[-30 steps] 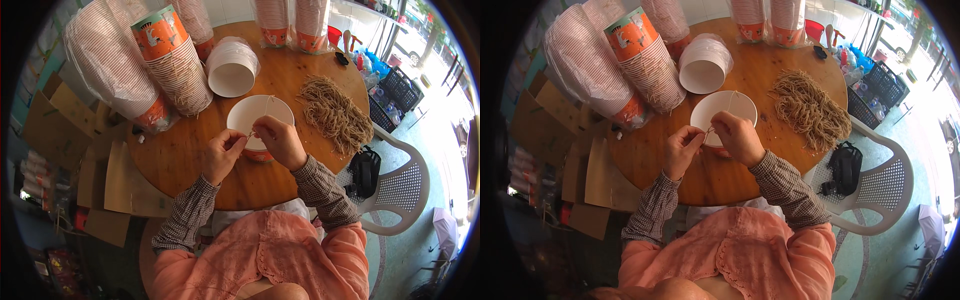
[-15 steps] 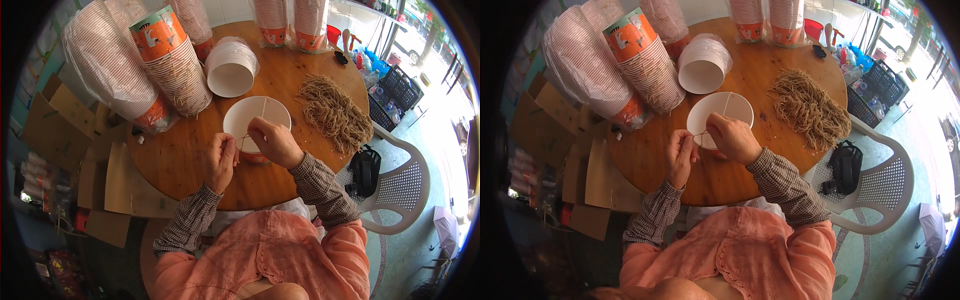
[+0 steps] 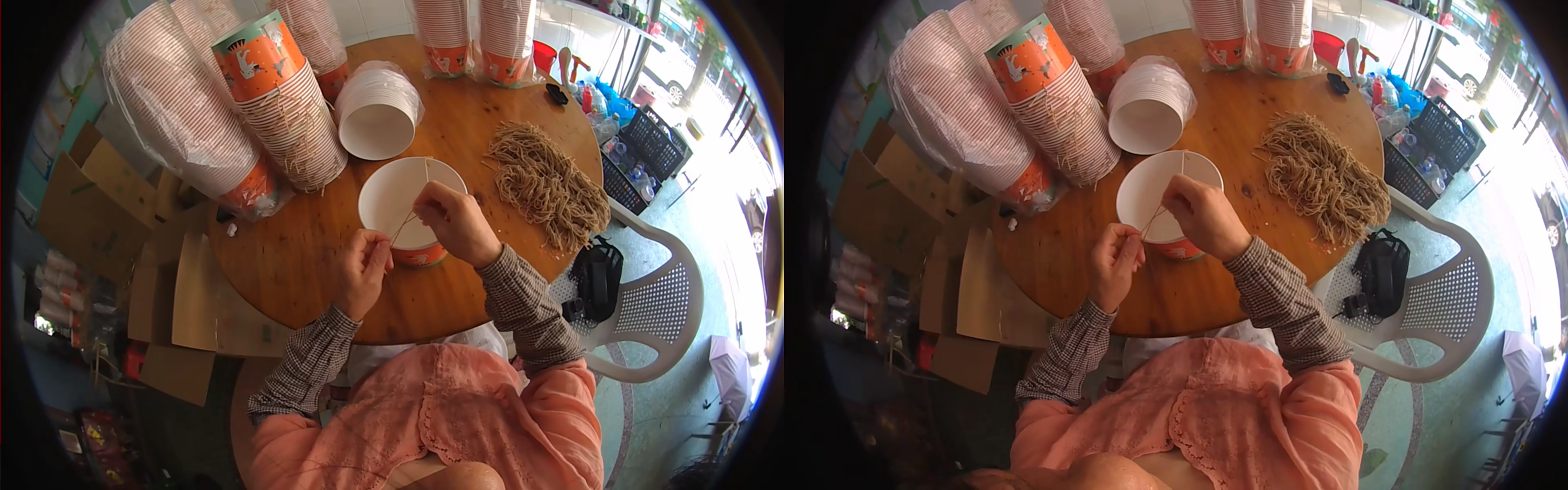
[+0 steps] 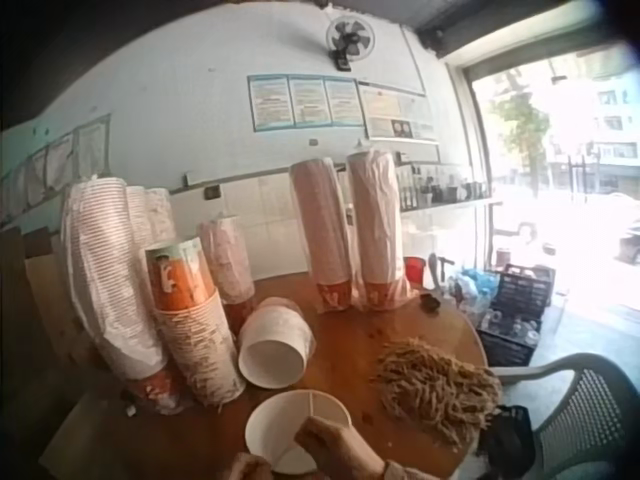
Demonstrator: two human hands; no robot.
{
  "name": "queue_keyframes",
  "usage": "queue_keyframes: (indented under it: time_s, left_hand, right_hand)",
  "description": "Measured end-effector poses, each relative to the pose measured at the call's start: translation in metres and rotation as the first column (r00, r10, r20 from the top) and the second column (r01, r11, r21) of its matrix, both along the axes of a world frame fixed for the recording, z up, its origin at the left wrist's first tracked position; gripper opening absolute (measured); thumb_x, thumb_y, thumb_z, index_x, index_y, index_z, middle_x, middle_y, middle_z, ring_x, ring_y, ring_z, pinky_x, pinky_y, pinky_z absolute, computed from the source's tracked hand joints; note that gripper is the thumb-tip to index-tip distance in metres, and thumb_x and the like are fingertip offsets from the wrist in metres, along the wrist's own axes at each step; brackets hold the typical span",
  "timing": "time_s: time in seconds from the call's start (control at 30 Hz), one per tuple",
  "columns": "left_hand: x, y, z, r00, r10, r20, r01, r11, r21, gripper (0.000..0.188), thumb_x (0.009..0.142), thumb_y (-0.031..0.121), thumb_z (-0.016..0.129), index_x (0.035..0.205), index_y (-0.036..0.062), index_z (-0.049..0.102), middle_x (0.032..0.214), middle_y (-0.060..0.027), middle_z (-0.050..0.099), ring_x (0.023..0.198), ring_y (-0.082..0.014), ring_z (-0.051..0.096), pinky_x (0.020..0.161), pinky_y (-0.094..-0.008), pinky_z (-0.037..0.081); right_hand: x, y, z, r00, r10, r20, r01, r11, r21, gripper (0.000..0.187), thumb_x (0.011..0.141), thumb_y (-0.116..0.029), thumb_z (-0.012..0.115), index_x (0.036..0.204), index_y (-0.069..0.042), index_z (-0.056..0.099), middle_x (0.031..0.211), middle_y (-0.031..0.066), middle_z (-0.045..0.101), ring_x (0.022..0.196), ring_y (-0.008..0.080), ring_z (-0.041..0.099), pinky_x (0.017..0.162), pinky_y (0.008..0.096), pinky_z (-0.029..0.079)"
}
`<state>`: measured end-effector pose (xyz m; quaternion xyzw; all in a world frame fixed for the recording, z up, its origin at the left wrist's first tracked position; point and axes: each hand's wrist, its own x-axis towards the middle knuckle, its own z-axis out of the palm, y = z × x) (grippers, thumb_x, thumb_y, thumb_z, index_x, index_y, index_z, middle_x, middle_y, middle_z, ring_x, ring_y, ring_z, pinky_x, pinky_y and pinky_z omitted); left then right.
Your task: Attaching fiber string handles to decorative paper cups by threading and tying.
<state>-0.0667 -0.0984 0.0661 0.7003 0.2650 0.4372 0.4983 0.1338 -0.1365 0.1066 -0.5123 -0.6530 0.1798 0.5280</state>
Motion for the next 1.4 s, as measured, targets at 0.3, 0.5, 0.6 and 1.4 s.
queue_keyframes:
  time_s: [0.3, 0.5, 0.6, 1.4]
  left_hand:
    - [0.020, 0.027, 0.048, 0.952, 0.174, -0.252, -0.067, 0.922, 0.381, 0.019, 0.087, 0.019, 0.066, 0.096, 0.0013, 0.068, 0.093, -0.0110, 0.066, 0.077, -0.0195, 0.063, 0.068, -0.0296, 0.049]
    - [0.023, 0.031, 0.034, 0.959, -0.048, -0.281, 0.096, 0.982, 0.161, 0.015, 0.087, 0.012, 0.066, 0.096, -0.0004, 0.067, 0.077, -0.0011, 0.067, 0.059, -0.0033, 0.055, 0.054, -0.0180, 0.043]
    - [0.022, 0.027, 0.036, 0.964, -0.076, -0.255, 0.112, 0.985, 0.131, 0.014, 0.087, 0.012, 0.066, 0.093, -0.0005, 0.067, 0.078, -0.0016, 0.067, 0.062, -0.0027, 0.056, 0.054, -0.0178, 0.043]
    - [0.016, 0.036, 0.024, 0.919, 0.214, -0.330, 0.098, 0.689, 0.718, 0.009, 0.081, 0.015, 0.070, 0.082, 0.0120, 0.061, 0.081, 0.0002, 0.065, 0.085, -0.0187, 0.063, 0.100, -0.0418, 0.032]
  right_hand:
    - [0.006, 0.002, 0.004, 0.996, 0.088, 0.026, -0.087, 0.996, -0.030, 0.005, 0.090, -0.004, 0.057, 0.093, 0.000, 0.057, 0.077, 0.0055, 0.061, 0.071, 0.0116, 0.060, 0.066, 0.0263, 0.050]
    - [0.007, 0.003, 0.008, 0.953, 0.189, -0.238, -0.222, 0.968, -0.120, 0.011, 0.089, -0.003, 0.059, 0.100, -0.001, 0.056, 0.079, 0.0040, 0.061, 0.073, 0.0094, 0.060, 0.067, 0.0259, 0.051]
    - [0.009, -0.001, 0.016, 0.986, 0.112, -0.121, -0.124, 0.988, -0.095, 0.014, 0.088, -0.003, 0.062, 0.101, -0.001, 0.055, 0.080, 0.0062, 0.062, 0.072, 0.0124, 0.061, 0.065, 0.0273, 0.051]
    - [0.094, 0.010, -0.044, 0.939, -0.226, -0.258, 0.236, 0.972, 0.008, 0.009, 0.091, -0.006, 0.059, 0.097, -0.001, 0.054, 0.073, 0.0071, 0.054, 0.066, 0.0128, 0.055, 0.062, 0.0286, 0.046]
